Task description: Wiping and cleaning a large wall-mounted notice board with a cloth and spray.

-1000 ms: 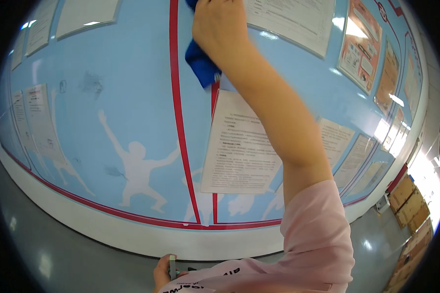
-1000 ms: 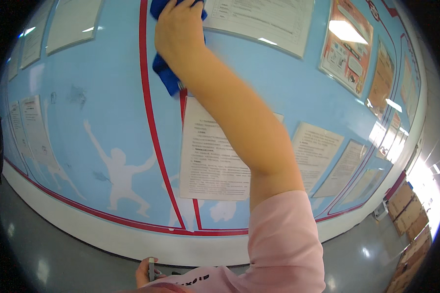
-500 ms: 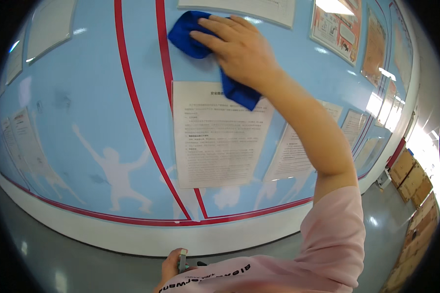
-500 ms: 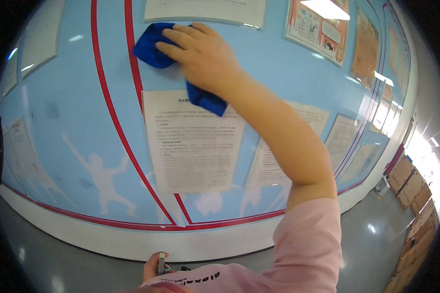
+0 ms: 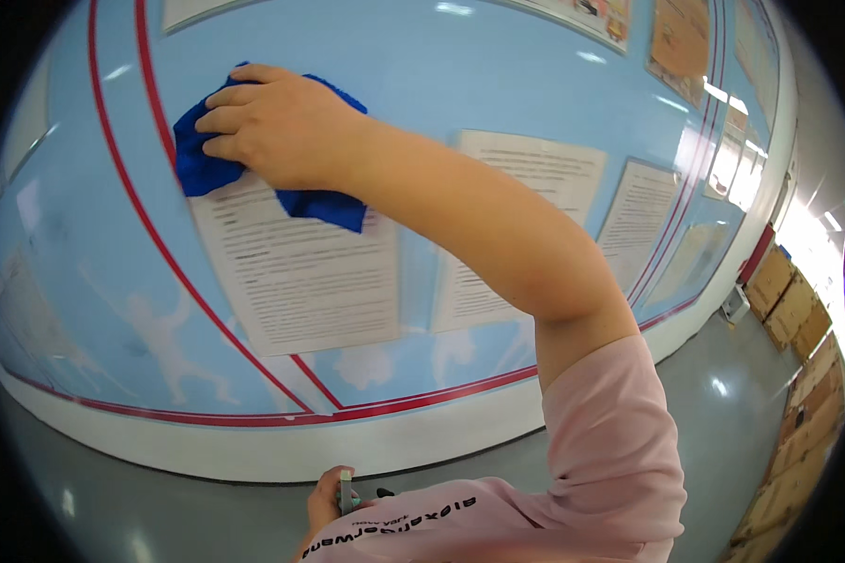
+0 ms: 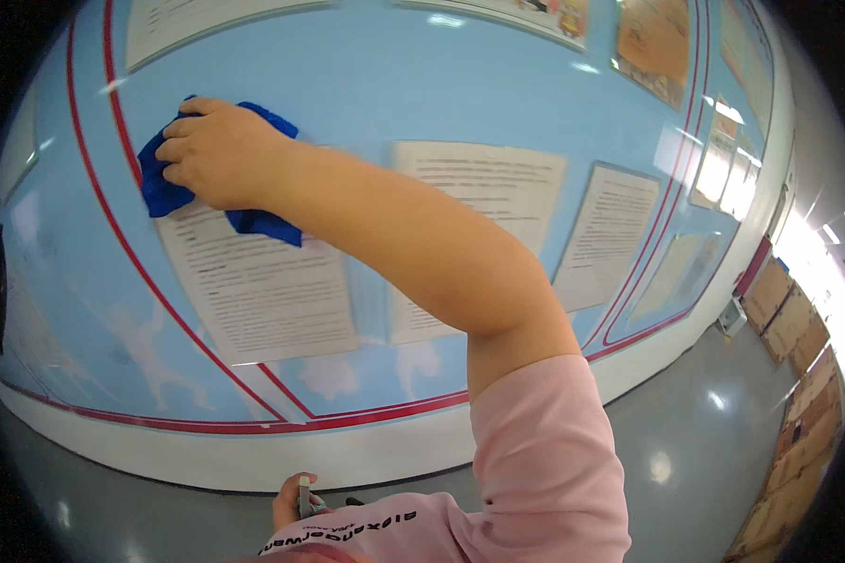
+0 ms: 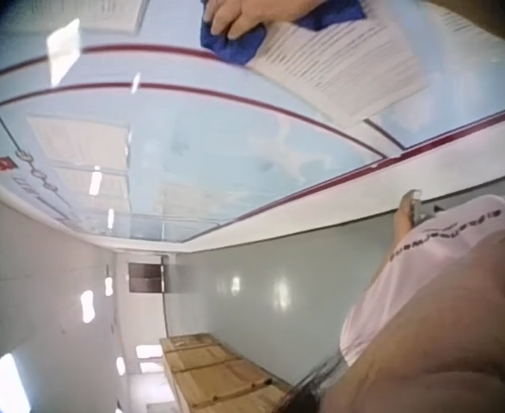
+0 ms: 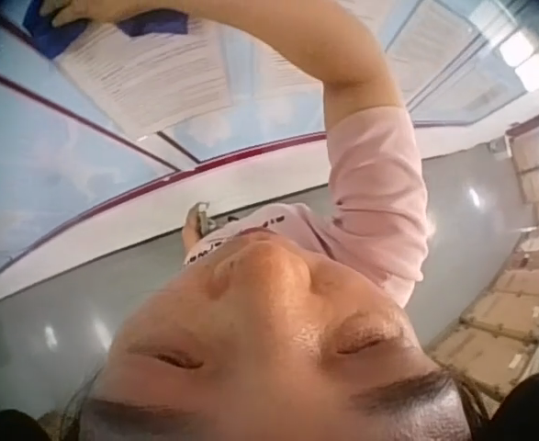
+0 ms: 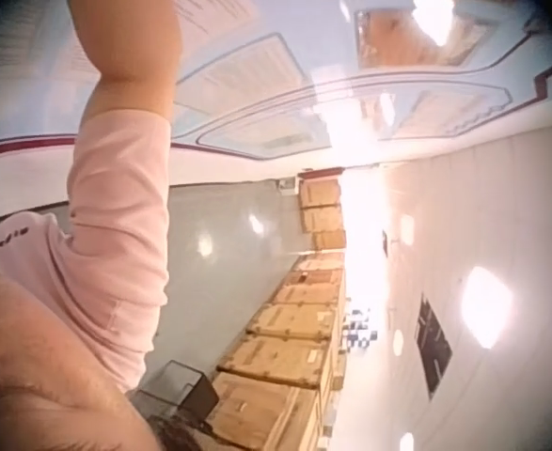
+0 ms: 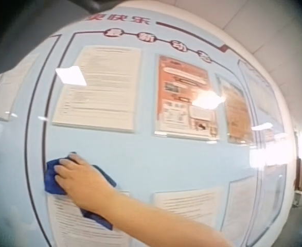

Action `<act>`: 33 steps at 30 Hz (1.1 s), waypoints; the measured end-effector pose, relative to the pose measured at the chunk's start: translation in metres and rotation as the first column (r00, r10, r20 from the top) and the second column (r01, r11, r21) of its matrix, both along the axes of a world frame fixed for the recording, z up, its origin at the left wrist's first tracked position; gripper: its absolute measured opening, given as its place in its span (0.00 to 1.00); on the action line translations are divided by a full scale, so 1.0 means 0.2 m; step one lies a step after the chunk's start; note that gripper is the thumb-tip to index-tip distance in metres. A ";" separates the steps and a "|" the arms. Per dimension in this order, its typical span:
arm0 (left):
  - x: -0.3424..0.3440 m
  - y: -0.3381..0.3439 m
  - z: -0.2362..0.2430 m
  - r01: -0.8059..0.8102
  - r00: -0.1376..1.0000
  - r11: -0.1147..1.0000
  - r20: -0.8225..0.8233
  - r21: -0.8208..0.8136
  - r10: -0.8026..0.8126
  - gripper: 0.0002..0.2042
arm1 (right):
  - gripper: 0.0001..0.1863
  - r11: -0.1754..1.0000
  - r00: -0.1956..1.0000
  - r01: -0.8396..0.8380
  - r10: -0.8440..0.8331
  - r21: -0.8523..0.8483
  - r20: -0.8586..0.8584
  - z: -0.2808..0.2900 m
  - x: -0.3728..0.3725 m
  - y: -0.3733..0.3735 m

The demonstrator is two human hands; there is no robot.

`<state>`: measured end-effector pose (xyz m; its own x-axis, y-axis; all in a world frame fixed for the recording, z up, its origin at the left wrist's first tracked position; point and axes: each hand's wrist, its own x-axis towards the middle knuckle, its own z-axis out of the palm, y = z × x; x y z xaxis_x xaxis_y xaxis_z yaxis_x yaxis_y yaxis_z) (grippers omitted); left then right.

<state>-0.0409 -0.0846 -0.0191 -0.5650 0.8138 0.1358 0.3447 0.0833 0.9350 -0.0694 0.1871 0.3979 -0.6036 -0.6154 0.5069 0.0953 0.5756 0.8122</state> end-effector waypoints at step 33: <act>0.31 0.29 0.17 0.171 0.943 0.982 0.302 -0.087 -0.137 0.32 | 0.14 0.991 0.998 0.051 -0.056 -0.122 -0.037 -0.28 0.98 0.42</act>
